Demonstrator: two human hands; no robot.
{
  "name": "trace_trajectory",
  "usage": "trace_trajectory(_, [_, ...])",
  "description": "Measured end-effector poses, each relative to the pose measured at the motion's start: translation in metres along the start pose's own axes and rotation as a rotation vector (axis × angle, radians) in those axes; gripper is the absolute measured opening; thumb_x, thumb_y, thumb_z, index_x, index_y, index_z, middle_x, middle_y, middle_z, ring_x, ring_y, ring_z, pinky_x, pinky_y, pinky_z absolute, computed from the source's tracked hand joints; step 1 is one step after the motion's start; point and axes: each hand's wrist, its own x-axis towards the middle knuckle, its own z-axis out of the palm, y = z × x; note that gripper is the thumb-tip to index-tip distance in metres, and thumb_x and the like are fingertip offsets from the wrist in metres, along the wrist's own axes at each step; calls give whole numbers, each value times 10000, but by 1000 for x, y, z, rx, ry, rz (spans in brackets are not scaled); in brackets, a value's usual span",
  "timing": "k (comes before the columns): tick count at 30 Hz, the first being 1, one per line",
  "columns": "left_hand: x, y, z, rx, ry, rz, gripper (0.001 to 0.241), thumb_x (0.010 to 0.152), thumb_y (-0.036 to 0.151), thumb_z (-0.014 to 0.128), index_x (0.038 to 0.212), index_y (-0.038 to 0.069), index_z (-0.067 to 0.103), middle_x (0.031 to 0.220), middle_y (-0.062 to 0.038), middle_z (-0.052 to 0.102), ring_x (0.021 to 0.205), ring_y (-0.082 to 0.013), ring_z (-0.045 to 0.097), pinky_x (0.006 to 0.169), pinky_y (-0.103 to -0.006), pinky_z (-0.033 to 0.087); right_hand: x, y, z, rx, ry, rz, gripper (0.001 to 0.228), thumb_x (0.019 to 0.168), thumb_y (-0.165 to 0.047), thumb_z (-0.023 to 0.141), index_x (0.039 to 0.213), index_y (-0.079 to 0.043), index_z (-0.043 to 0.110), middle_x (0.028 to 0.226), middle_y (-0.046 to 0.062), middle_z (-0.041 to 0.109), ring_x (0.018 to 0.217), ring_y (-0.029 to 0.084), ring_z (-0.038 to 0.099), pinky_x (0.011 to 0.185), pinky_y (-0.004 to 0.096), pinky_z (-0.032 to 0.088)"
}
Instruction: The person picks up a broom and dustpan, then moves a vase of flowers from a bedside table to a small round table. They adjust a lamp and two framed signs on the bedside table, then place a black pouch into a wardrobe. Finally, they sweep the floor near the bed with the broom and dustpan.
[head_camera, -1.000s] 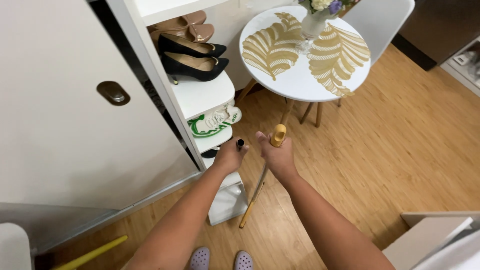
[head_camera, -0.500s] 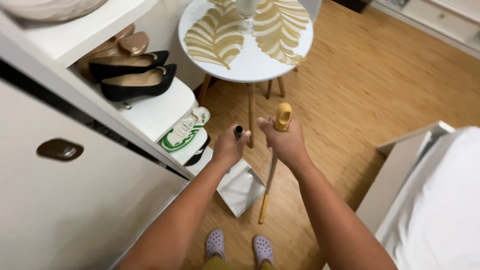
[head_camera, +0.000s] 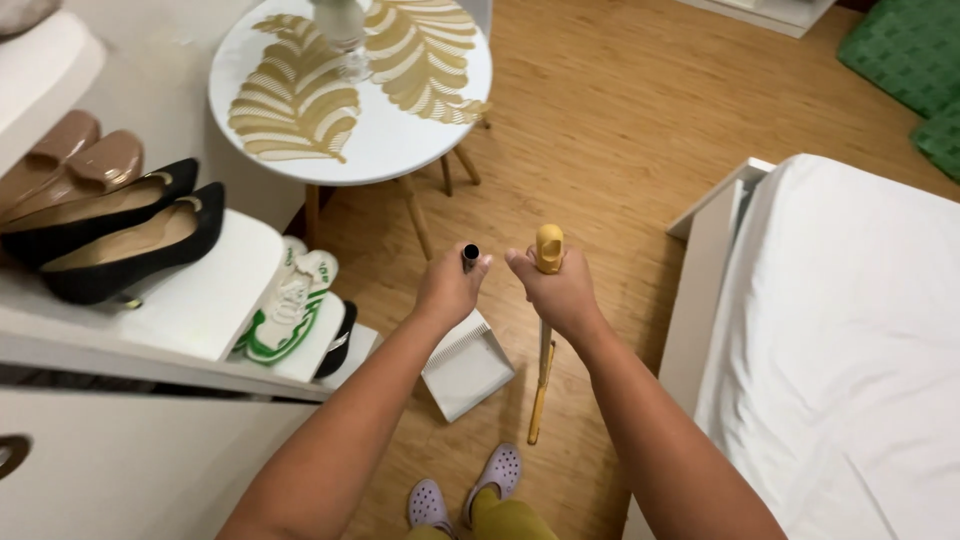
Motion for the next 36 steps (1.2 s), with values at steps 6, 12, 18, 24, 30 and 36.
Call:
trace_trajectory(6, [18, 38, 32, 21, -97, 10, 313, 955, 361, 673, 972, 48, 661, 858, -162, 720, 809, -335, 697, 736, -452, 525, 9, 9, -43, 40, 32, -15, 404, 921, -266, 726, 610, -105, 524, 543, -33, 494, 499, 75, 485, 479, 284, 420])
trace_trajectory(12, [33, 62, 60, 113, -184, -68, 304, 943, 388, 680, 988, 88, 684, 897, -128, 733, 860, -314, 705, 777, -435, 540, 19, 34, -70, 80, 75, -21, 428, 928, -254, 738, 610, -97, 498, 563, -39, 465, 520, 74, 469, 483, 292, 403])
trace_trajectory(18, [46, 70, 87, 96, -206, 26, 302, 936, 378, 695, 1001, 83, 691, 936, -133, 738, 899, -328, 706, 786, -444, 541, 23, 49, -89, 52, 139, 23, 413, 921, -264, 737, 622, -107, 498, 562, -43, 477, 511, 73, 488, 478, 296, 422])
trace_trajectory(24, [59, 76, 99, 80, -283, 68, 290, 935, 368, 694, 990, 84, 681, 876, -136, 727, 847, -319, 707, 758, -443, 541, 26, 64, -95, 49, 218, 19, 389, 900, -258, 761, 627, -118, 522, 554, -42, 505, 495, 75, 487, 466, 295, 414])
trace_trajectory(30, [77, 67, 117, 71, -360, 146, 282, 927, 372, 697, 965, 94, 664, 837, -114, 717, 790, -304, 695, 731, -432, 536, 17, 71, -94, -39, 253, 108, 526, 925, -276, 761, 571, -93, 419, 530, -26, 446, 494, 75, 446, 470, 304, 393])
trace_trajectory(36, [85, 65, 146, 127, -536, 250, 297, 920, 379, 696, 984, 94, 642, 832, -125, 708, 784, -321, 680, 721, -443, 527, -10, 85, -100, -2, 424, 224, 458, 907, -261, 756, 571, -106, 486, 545, -50, 476, 518, 70, 406, 469, 311, 352])
